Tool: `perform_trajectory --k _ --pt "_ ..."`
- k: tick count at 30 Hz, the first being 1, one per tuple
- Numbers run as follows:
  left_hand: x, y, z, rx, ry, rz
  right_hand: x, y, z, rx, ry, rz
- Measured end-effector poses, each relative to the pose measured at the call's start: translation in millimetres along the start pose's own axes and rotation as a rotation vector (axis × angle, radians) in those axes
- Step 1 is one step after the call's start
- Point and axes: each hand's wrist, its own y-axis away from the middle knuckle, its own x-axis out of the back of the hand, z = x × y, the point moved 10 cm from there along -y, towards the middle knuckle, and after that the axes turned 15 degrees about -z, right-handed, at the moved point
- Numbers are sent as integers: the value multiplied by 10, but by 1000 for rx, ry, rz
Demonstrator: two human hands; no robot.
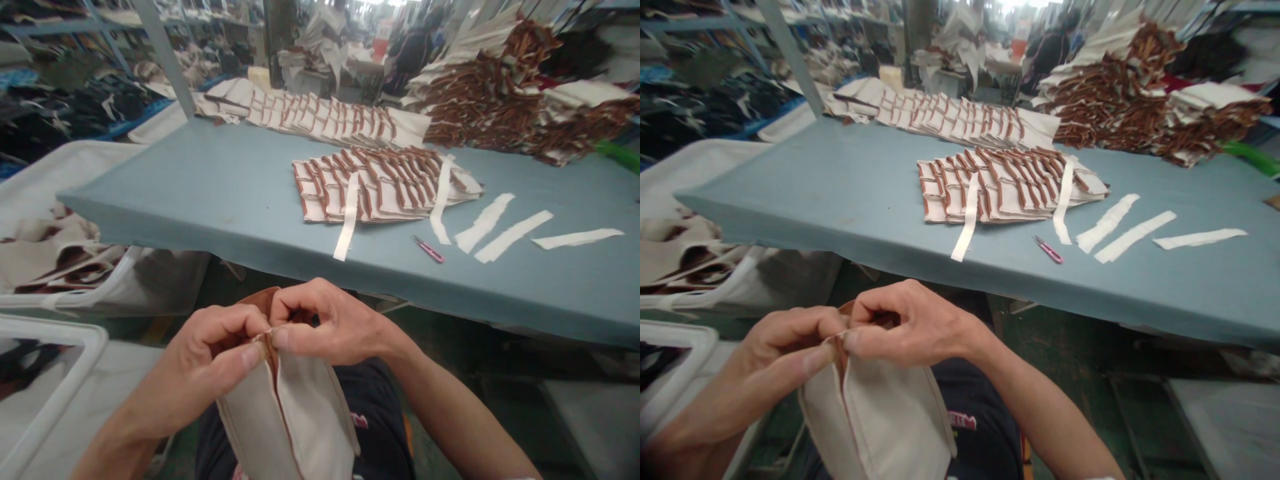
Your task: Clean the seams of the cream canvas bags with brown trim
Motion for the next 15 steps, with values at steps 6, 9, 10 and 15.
perform_trajectory --k 6,9,10,15 --pt "-8 70 -89 -48 31 -20 3 10 62 -20 -20 -5" --pt "-17 44 -102 -38 53 -20 4 15 18 6 0 9" --pt "-21 23 -83 -32 49 -24 4 17 -5 23 7 13" --pt "-5 -28 34 -24 -17 -56 -14 31 -66 85 -11 12"
